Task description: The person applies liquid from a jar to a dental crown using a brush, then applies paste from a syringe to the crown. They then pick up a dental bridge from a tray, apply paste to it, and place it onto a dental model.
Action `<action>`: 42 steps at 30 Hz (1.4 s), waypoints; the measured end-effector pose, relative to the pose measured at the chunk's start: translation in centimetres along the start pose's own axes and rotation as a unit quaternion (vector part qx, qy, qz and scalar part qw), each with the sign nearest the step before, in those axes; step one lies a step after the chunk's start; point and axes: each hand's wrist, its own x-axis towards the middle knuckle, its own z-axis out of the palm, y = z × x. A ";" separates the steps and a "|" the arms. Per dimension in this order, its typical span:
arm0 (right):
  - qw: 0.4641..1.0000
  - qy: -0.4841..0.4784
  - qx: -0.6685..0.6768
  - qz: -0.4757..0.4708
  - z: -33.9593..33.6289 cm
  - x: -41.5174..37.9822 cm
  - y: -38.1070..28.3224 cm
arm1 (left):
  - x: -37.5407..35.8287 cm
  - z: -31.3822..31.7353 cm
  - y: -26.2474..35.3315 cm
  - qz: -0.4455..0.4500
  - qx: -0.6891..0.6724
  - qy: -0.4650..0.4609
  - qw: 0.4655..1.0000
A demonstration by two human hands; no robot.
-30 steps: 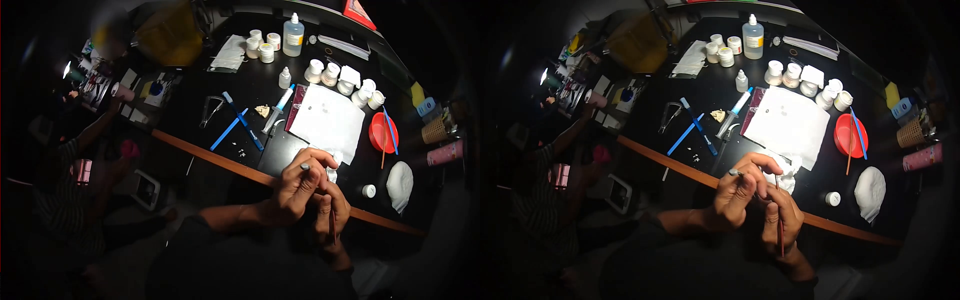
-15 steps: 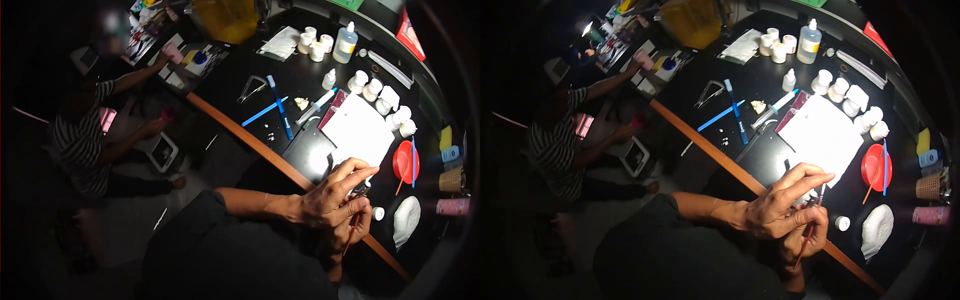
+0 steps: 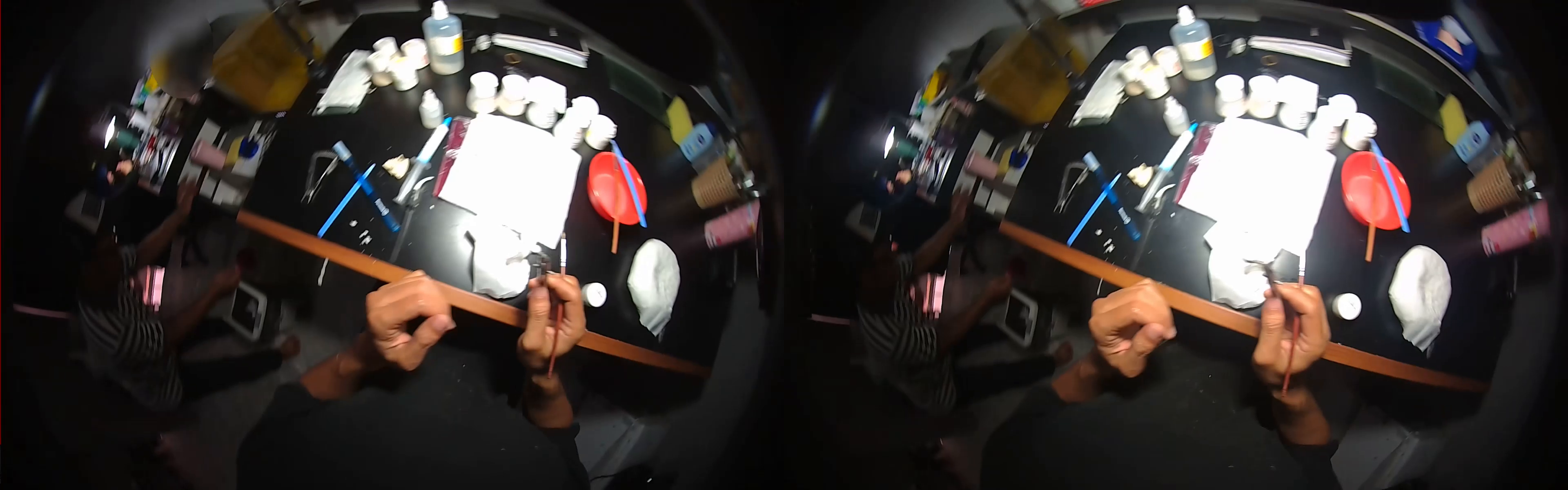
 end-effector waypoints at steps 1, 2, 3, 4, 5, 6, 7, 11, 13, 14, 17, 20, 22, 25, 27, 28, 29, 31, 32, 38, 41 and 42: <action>1.000 0.003 -0.001 -0.005 0.3 0.2 -0.3 | -0.6 -0.1 -0.2 -0.007 -0.006 0.018 1.000; 1.000 0.005 -0.001 -0.008 0.3 0.3 -0.4 | -0.7 -0.1 -0.4 -0.016 -0.012 0.035 0.999; 0.999 0.011 -0.022 -0.027 -0.1 0.2 0.2 | -0.2 0.4 -0.6 -0.006 -0.012 0.040 0.999; 1.000 -0.003 -0.018 -0.025 0.0 0.2 0.3 | -0.5 0.2 -0.7 -0.010 -0.004 0.059 0.998; 1.000 -0.005 -0.021 -0.023 0.2 0.2 0.2 | -1.0 -0.2 -0.8 -0.010 -0.004 0.068 0.998; 0.999 -0.006 -0.025 -0.023 0.1 0.4 0.1 | -1.1 -0.4 -1.0 -0.009 -0.007 0.075 0.997; 0.999 -0.010 -0.025 -0.020 0.0 0.3 0.0 | -1.1 -0.3 -0.9 -0.009 -0.013 0.079 0.997; 0.999 -0.011 -0.033 -0.027 -0.2 0.2 0.0 | -0.7 -0.4 -0.6 -0.012 -0.015 0.083 0.996; 0.999 -0.009 -0.040 -0.027 -0.3 0.1 -0.1 | -0.8 -0.3 -0.3 -0.016 -0.011 0.079 0.997; 0.999 -0.014 -0.040 -0.026 -0.4 0.0 0.0 | -0.7 -0.1 -0.2 -0.015 -0.010 0.077 0.997; 0.999 -0.025 -0.039 -0.020 -0.6 -0.2 0.0 | -0.7 0.1 -0.1 -0.015 -0.003 0.064 0.998; 0.999 -0.016 -0.037 -0.021 -0.6 -0.1 0.0 | -0.7 0.2 -0.2 -0.015 -0.003 0.057 0.998; 0.999 -0.003 -0.033 -0.037 -0.4 0.0 0.1 | -0.6 0.3 -0.2 -0.015 -0.005 0.060 0.998; 0.999 -0.012 -0.032 -0.038 -0.6 0.1 0.1 | -0.4 0.5 -0.1 -0.014 -0.006 0.059 0.998; 0.999 -0.014 -0.033 -0.038 -0.6 0.2 0.1 | -0.3 0.5 -0.2 -0.013 -0.005 0.055 0.998; 0.999 -0.015 -0.034 -0.037 -0.6 0.1 0.1 | -0.4 0.5 -0.2 -0.013 -0.004 0.052 0.999; 0.999 -0.015 -0.036 -0.035 -0.7 0.1 0.1 | -0.4 0.5 -0.2 -0.013 -0.004 0.049 0.999; 0.999 -0.017 -0.040 -0.033 -0.7 0.1 0.1 | 0.1 0.3 -0.1 0.016 0.019 0.059 0.998; 0.999 -0.015 -0.040 -0.027 -0.6 0.1 0.1 | 0.8 0.0 0.1 0.044 0.040 0.072 0.996; 0.998 -0.025 -0.055 -0.033 -0.4 0.1 0.0 | 7.4 -6.3 9.2 0.291 0.187 0.105 0.932; 0.997 -0.027 -0.067 -0.032 -0.1 0.1 -0.2 | 10.0 -7.7 14.1 0.374 0.200 0.083 0.902; 0.996 -0.028 -0.075 -0.042 -0.1 0.3 -0.2 | 10.3 -7.9 14.9 0.387 0.207 0.083 0.895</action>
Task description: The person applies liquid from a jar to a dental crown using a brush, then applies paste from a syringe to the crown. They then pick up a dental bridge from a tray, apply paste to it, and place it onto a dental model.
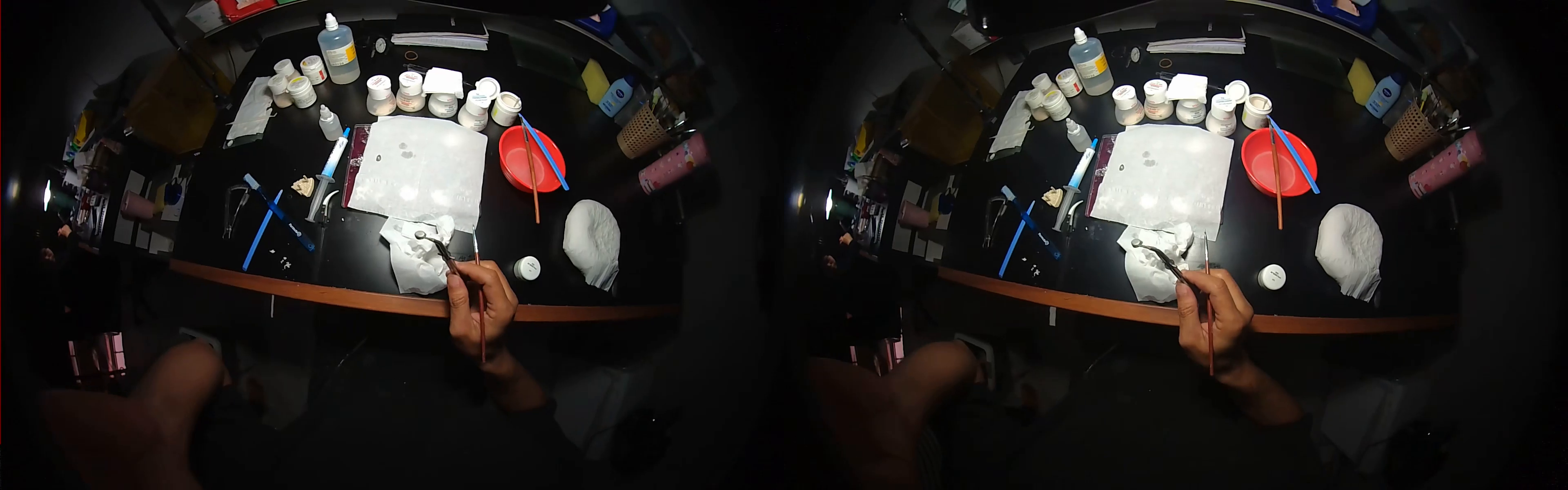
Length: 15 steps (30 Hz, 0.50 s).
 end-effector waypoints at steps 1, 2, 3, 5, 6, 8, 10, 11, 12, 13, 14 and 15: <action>1.000 0.001 -0.009 -0.009 -0.2 0.2 0.2 | 0.6 -0.3 -0.1 0.008 0.004 0.000 1.000; 1.000 0.015 -0.012 -0.008 0.3 -0.1 -0.1 | 1.1 -0.8 -0.6 0.010 0.010 -0.007 1.000; 1.000 0.021 0.000 -0.001 0.5 -0.3 0.0 | 0.7 -1.1 -0.8 0.020 0.014 -0.003 1.000; 0.999 0.010 -0.032 -0.001 -0.1 0.0 -0.3 | -0.4 -1.7 -1.7 0.020 0.017 0.016 1.000; 0.999 0.011 -0.036 0.013 0.2 -0.4 -0.6 | -0.5 -2.0 -2.5 0.018 0.017 0.017 1.000; 0.999 0.020 -0.035 0.007 0.4 -0.4 -0.7 | -0.9 -2.5 -3.5 0.027 0.017 0.015 0.999; 0.999 0.025 -0.044 -0.011 0.5 -0.4 -0.4 | -1.1 -3.0 -4.0 0.036 0.021 0.027 0.999; 0.998 0.022 -0.049 -0.012 0.6 -0.5 -0.4 | -1.2 -3.1 -4.3 0.037 0.024 0.030 0.999; 0.998 0.022 -0.058 -0.010 0.6 -0.5 -0.4 | -1.3 -3.0 -4.5 0.040 0.027 0.035 0.998; 0.998 0.018 -0.060 -0.016 0.6 -0.2 -0.4 | -1.3 -3.1 -4.7 0.040 0.028 0.041 0.998; 0.998 0.017 -0.065 -0.013 0.5 0.0 -0.4 | -1.3 -3.4 -4.9 0.039 0.029 0.047 0.998; 0.998 0.018 -0.065 0.000 0.6 -0.5 -0.7 | -1.2 -3.6 -5.1 0.037 0.031 0.044 0.998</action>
